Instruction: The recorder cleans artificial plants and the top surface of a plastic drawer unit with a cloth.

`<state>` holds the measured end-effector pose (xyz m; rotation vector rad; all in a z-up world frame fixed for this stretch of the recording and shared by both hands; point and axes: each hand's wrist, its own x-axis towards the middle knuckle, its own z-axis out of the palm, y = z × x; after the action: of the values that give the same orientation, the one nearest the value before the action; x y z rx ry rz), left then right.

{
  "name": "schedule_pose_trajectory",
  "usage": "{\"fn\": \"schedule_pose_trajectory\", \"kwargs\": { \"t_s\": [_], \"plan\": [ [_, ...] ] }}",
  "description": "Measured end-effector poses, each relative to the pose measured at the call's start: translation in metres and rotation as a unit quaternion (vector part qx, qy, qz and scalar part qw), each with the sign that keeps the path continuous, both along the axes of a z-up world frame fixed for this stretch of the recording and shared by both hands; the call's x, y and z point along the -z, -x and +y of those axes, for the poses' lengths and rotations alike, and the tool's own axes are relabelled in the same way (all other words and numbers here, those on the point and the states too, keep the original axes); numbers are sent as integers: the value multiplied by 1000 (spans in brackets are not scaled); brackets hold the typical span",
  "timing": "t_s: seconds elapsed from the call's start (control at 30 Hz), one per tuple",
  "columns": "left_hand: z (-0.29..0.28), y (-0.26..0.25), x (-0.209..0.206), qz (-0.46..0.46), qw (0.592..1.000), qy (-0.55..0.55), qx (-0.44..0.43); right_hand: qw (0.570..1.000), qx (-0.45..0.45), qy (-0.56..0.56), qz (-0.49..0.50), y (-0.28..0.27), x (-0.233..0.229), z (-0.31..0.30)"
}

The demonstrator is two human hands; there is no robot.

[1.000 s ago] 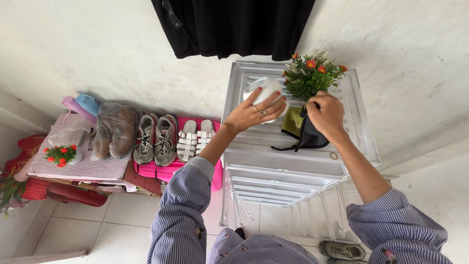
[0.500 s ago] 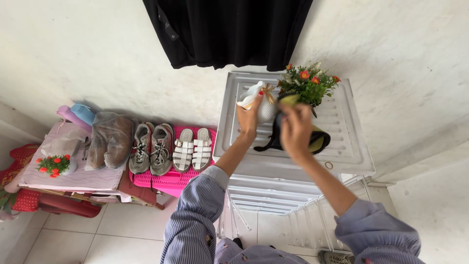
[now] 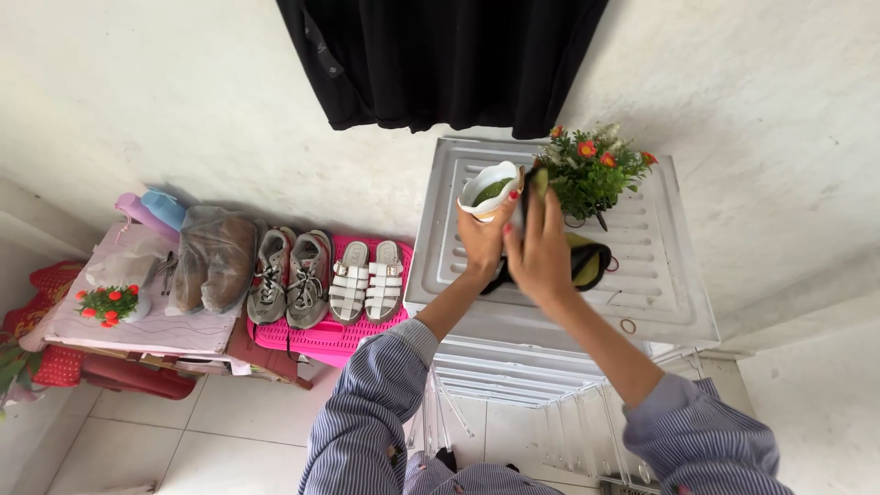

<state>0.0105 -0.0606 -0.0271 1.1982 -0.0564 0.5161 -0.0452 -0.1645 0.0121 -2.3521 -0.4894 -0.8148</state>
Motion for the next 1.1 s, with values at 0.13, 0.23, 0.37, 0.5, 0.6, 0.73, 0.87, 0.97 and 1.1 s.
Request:
{"fn": "schedule_pose_trajectory", "kwargs": {
  "t_s": [0.13, 0.23, 0.37, 0.5, 0.6, 0.73, 0.87, 0.97, 1.1],
  "plan": [
    [-1, -7, 3, 17, 998, 33, -44, 995, -9, 89, -45, 30, -7, 15],
    [0, -2, -4, 39, 996, 19, -71, 994, -25, 82, -74, 13, -7, 12],
    [2, 7, -6, -9, 998, -33, -54, 993, -27, -75, 90, -39, -4, -14],
    [-1, 4, 4, -8, 1000, -27, -11, 959, 13, -118, 259, -34, -20, -15],
    [0, 0, 4, 6, 1000, 22, 4, 999, 16, 13, 35, 12, -29, 4],
    [4, -6, 11, 22, 999, 34, 23, 990, -5, 63, -124, 11, -31, 2],
    [4, -26, 47, 47, 987, 122, 93, 991, -33, -65, 109, -30, -24, -26],
    [2, -36, 69, 63, 977, 136, 153, 965, -31, -98, 242, -58, 3, -48],
    [2, -37, 69, 138, 968, 108, 181, 994, 16, 6, 109, -18, -16, -31]
  ]
}}
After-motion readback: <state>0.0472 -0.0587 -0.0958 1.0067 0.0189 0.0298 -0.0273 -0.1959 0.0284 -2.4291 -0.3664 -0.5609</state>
